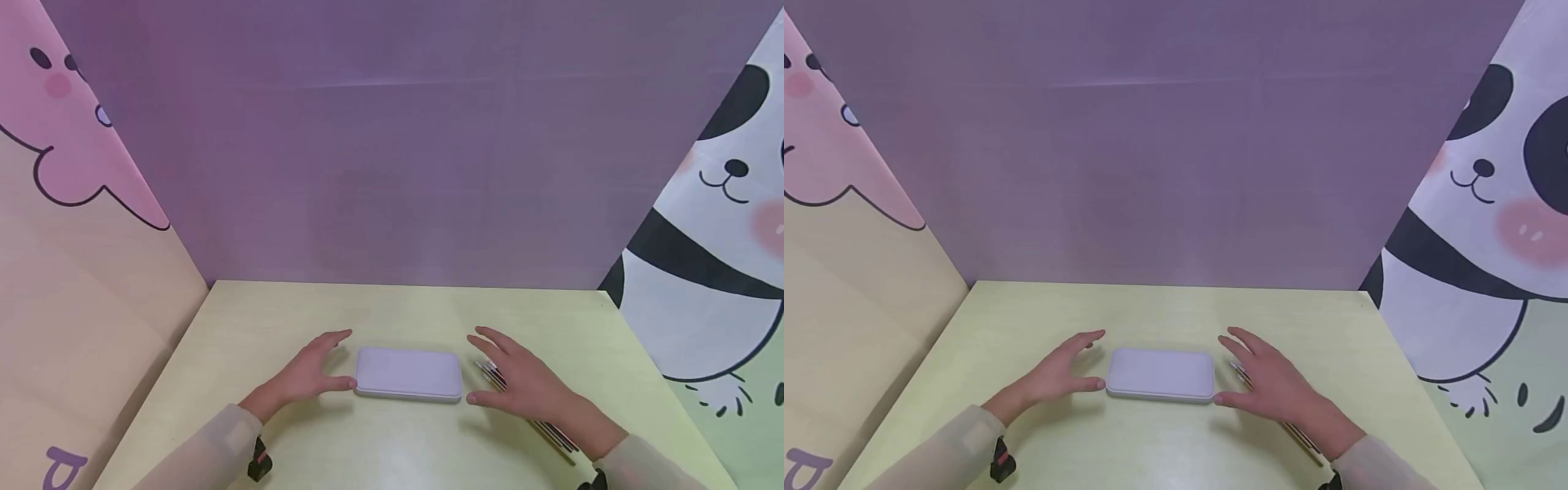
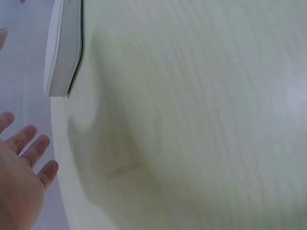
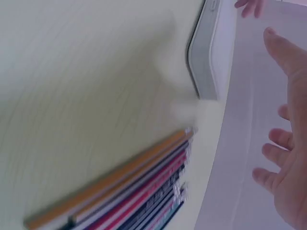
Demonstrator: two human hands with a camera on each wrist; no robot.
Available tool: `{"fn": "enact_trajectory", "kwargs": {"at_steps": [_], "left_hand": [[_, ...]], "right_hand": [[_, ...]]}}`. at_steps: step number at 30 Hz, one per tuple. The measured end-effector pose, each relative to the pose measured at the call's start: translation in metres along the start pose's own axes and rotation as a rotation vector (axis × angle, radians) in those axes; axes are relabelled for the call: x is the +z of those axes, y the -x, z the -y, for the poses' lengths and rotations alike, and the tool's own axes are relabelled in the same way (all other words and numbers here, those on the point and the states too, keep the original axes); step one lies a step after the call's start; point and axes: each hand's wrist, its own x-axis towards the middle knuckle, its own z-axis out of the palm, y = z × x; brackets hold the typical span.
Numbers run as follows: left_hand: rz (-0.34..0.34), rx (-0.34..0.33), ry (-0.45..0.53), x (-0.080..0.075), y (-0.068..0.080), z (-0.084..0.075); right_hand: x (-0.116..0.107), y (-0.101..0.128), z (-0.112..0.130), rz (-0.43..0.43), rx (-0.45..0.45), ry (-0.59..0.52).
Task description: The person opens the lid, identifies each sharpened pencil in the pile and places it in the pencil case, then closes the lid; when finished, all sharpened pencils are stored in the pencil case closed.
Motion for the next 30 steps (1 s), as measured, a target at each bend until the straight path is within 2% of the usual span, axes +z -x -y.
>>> {"fn": "enact_trajectory", "kwargs": {"at_steps": [2,5,14,21,25,30], "left_hand": [[0.006,-0.02,0.069,0.002,0.0,0.001],[0.012,-0.047,0.116,0.005,0.0,0.005],[0.022,-0.078,0.176,0.017,-0.007,0.015],[0.051,-0.062,0.206,0.023,-0.015,0.017],[0.06,-0.066,0.171,0.027,-0.016,0.013],[0.034,-0.059,0.035,0.036,-0.015,0.014]], "right_hand": [[0.002,-0.003,0.005,0.001,0.008,-0.024],[0.007,-0.008,0.01,0.0,0.01,-0.063],[0.03,-0.026,0.028,0.005,-0.059,-0.172],[0.045,-0.036,0.039,0.005,-0.129,-0.248],[0.051,-0.04,0.043,-0.011,-0.156,-0.281],[0.054,-0.042,0.049,0.028,-0.123,-0.3]]}}
